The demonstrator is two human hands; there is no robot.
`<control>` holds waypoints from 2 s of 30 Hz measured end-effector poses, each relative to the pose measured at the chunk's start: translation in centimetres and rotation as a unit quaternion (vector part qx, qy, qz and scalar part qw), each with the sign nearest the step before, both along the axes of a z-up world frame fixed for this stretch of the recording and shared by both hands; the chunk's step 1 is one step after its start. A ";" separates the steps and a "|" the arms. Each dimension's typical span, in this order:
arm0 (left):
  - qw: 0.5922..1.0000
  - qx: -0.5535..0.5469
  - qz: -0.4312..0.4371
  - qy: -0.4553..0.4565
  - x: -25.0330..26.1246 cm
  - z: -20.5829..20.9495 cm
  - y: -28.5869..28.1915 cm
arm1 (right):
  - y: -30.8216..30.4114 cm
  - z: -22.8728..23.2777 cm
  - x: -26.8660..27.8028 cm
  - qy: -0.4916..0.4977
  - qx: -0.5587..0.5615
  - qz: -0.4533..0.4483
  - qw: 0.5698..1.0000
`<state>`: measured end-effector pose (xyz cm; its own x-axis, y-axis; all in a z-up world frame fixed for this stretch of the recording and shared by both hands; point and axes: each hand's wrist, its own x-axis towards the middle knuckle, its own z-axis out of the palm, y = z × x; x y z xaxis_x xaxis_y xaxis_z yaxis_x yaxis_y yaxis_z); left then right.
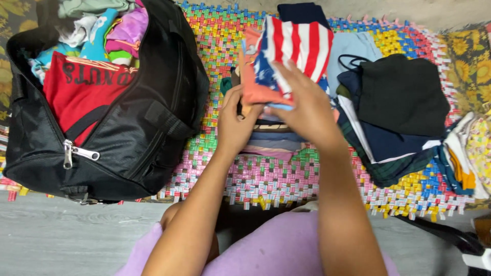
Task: The recorder is seen organizing and packing various items of clothing into a black duffel bag.
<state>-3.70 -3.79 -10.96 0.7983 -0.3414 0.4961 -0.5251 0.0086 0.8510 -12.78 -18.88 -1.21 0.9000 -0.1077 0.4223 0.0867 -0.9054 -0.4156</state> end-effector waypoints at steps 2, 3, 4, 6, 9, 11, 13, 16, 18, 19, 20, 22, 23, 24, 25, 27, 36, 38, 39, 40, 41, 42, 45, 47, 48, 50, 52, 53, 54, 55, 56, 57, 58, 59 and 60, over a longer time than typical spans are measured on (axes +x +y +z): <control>1.000 -0.002 0.014 -0.009 -0.5 1.5 0.2 | -0.8 0.2 -0.2 -0.018 0.073 0.003 0.997; 1.000 -0.001 0.012 -0.008 -0.4 1.7 0.2 | -1.2 0.3 0.0 -0.018 0.074 0.001 0.997; 1.000 -0.004 0.013 -0.003 -0.4 1.7 0.3 | -1.6 0.3 0.1 0.009 0.102 -0.034 0.994; 1.000 -0.005 0.012 0.003 -0.5 1.9 0.6 | -2.7 -0.1 0.4 0.036 0.131 -0.072 0.988; 0.996 -0.014 -0.017 0.083 -0.4 2.2 1.2 | -5.6 -1.2 0.8 0.058 0.197 -0.176 0.963; 0.985 0.029 -0.027 0.166 0.0 2.0 1.7 | -7.8 -2.2 0.8 -0.205 0.357 -0.010 0.911; 0.982 0.044 -0.033 0.179 0.2 1.4 1.9 | -6.1 0.9 -0.2 -0.231 0.378 -0.001 0.897; 0.976 0.027 -0.067 0.206 0.4 1.0 1.9 | -5.8 1.7 -1.1 -0.238 0.342 -0.008 0.909; 0.971 -0.004 -0.095 0.221 0.5 0.6 1.7 | -4.7 1.7 -1.0 -0.218 0.285 -0.025 0.933; 0.964 -0.043 -0.115 0.236 0.5 0.3 1.5 | -3.3 1.9 -0.7 -0.097 0.173 -0.098 0.975; 0.955 -0.083 -0.134 0.251 0.5 0.0 1.3 | -2.0 2.2 -0.5 0.029 0.055 -0.166 0.984; 0.946 -0.133 -0.144 0.257 0.9 -0.5 1.0 | -1.2 -0.4 0.1 -0.005 0.021 -0.060 0.998; 0.935 -0.182 -0.156 0.261 1.2 -0.7 0.8 | -0.8 -1.7 0.3 -0.038 -0.012 0.048 0.998; 0.935 -0.183 -0.156 0.261 1.3 -0.6 0.7 | 0.2 -0.7 0.3 -0.037 -0.013 0.048 0.998; 0.928 -0.214 -0.157 0.261 1.5 -0.5 0.6 | 1.3 0.2 0.2 -0.029 -0.071 0.059 0.995; 0.920 -0.245 -0.158 0.262 1.6 -0.5 0.3 | 2.4 1.2 0.1 -0.021 -0.130 0.070 0.989; 0.925 -0.256 -0.190 0.208 0.7 1.0 -0.6 | -0.8 -1.7 0.6 -0.069 -0.039 -0.095 0.992; 0.958 -0.181 -0.146 0.171 0.5 2.0 -0.1 | -2.9 -2.4 0.7 -0.034 0.044 -0.201 0.978; 0.958 -0.180 -0.145 0.170 0.9 1.1 -0.4 | -4.1 -2.9 0.7 -0.034 0.045 -0.201 0.978; 0.967 -0.142 -0.116 0.175 1.3 0.1 -0.7 | -5.3 -3.5 0.5 -0.103 0.094 -0.170 0.975; 0.975 -0.103 -0.087 0.179 1.6 -0.8 -0.9 | -6.5 -4.0 0.4 -0.172 0.143 -0.138 0.965; 0.975 -0.102 -0.086 0.179 1.6 -0.9 -1.0 | -6.8 -3.7 0.3 -0.172 0.143 -0.138 0.965; 0.980 -0.047 -0.050 0.186 1.4 -0.9 -1.1 | -8.6 -3.9 -0.3 -0.279 0.406 -0.017 0.870; 0.983 0.012 -0.021 0.183 1.0 -0.2 -1.0 | -11.0 -5.4 -1.1 -0.260 0.486 -0.115 0.826; 0.983 0.013 -0.022 0.182 0.9 0.5 -0.8 | -11.0 -5.1 -1.4 -0.261 0.487 -0.116 0.826; 0.978 0.081 -0.002 0.193 0.5 1.9 -0.5 | -11.0 -4.6 -1.9 -0.299 0.529 -0.102 0.788; 0.976 0.113 0.004 0.184 -0.1 3.4 0.1 | -11.4 -4.3 -2.4 -0.313 0.539 -0.087 0.777; 0.974 0.144 0.011 0.175 -0.5 4.2 0.4 | -11.6 -4.2 -2.7 -0.327 0.548 -0.070 0.767; 0.974 0.144 0.010 0.175 -0.5 4.2 0.4 | -11.9 -4.2 -2.9 -0.327 0.548 -0.071 0.767; 0.974 0.153 0.002 0.165 -0.5 4.1 0.5 | -12.2 -4.2 -3.1 -0.329 0.558 -0.079 0.758; 0.974 0.162 -0.005 0.155 -0.6 4.1 0.5 | -12.4 -4.2 -3.2 -0.331 0.568 -0.086 0.749; 0.974 0.162 -0.006 0.156 -0.5 3.6 0.4 | -12.8 -4.3 -3.3 -0.331 0.568 -0.087 0.749; 0.976 0.153 -0.023 0.155 -0.4 3.2 0.2 | -13.2 -4.3 -3.4 -0.342 0.572 -0.087 0.740; 0.976 0.145 -0.040 0.155 -0.3 2.7 0.1 | -13.6 -4.4 -3.4 -0.352 0.577 -0.086 0.732; 0.976 0.145 -0.040 0.155 -0.2 2.4 0.0 | -14.1 -4.5 -3.6 -0.352 0.577 -0.086 0.732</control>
